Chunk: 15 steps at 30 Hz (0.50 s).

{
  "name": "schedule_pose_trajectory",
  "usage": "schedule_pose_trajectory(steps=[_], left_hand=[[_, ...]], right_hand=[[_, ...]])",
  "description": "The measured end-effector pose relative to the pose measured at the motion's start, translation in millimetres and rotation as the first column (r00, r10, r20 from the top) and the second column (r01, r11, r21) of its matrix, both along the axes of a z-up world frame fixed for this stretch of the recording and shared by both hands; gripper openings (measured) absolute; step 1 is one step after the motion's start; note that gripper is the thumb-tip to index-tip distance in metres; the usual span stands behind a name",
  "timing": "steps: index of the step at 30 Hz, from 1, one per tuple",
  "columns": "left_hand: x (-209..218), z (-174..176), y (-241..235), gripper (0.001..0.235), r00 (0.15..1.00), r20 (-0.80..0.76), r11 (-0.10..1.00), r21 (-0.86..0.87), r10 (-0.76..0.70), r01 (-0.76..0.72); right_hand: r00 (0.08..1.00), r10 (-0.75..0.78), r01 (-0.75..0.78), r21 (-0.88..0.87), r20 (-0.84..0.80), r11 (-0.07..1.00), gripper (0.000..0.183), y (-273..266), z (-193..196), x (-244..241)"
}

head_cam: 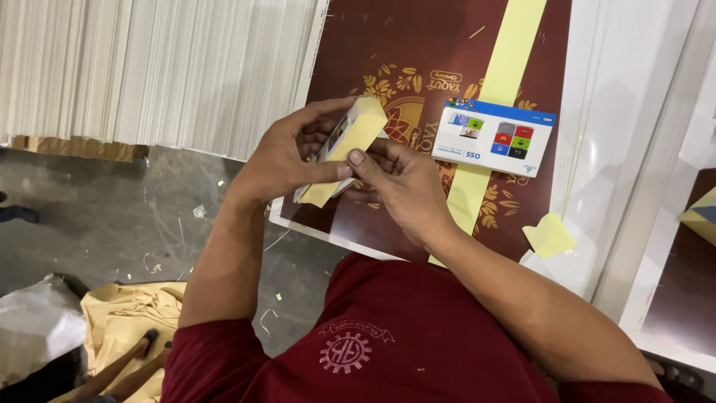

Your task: Manually applying yellow adhesive strips and organizing stacks of printed product cards.

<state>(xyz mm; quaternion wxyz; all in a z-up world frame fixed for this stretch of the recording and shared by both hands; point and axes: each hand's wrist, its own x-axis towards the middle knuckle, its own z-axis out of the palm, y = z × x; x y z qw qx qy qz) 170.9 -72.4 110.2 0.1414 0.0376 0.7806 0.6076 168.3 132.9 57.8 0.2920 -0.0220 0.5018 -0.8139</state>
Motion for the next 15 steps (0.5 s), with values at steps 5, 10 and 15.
schedule_pose_trajectory(steps=[5,10,15], left_hand=[[-2.2,-2.6,-3.6,0.086,0.999,0.0,0.999,0.02,-0.034,0.034],[-4.5,-5.6,-7.1,0.088,0.998,0.052,0.999,-0.026,-0.027,0.029],[-5.3,-13.0,-12.3,0.09,0.998,0.042,0.999,0.007,-0.044,0.044]], right_hand=[[1.0,0.01,-0.009,0.013,-0.008,1.0,0.041,-0.5,-2.0,0.7],[0.999,0.018,-0.017,0.038,-0.03,0.999,0.041,-0.8,-3.9,0.3],[1.0,0.012,-0.012,0.003,-0.025,1.0,0.041,-1.2,-6.8,0.7]])
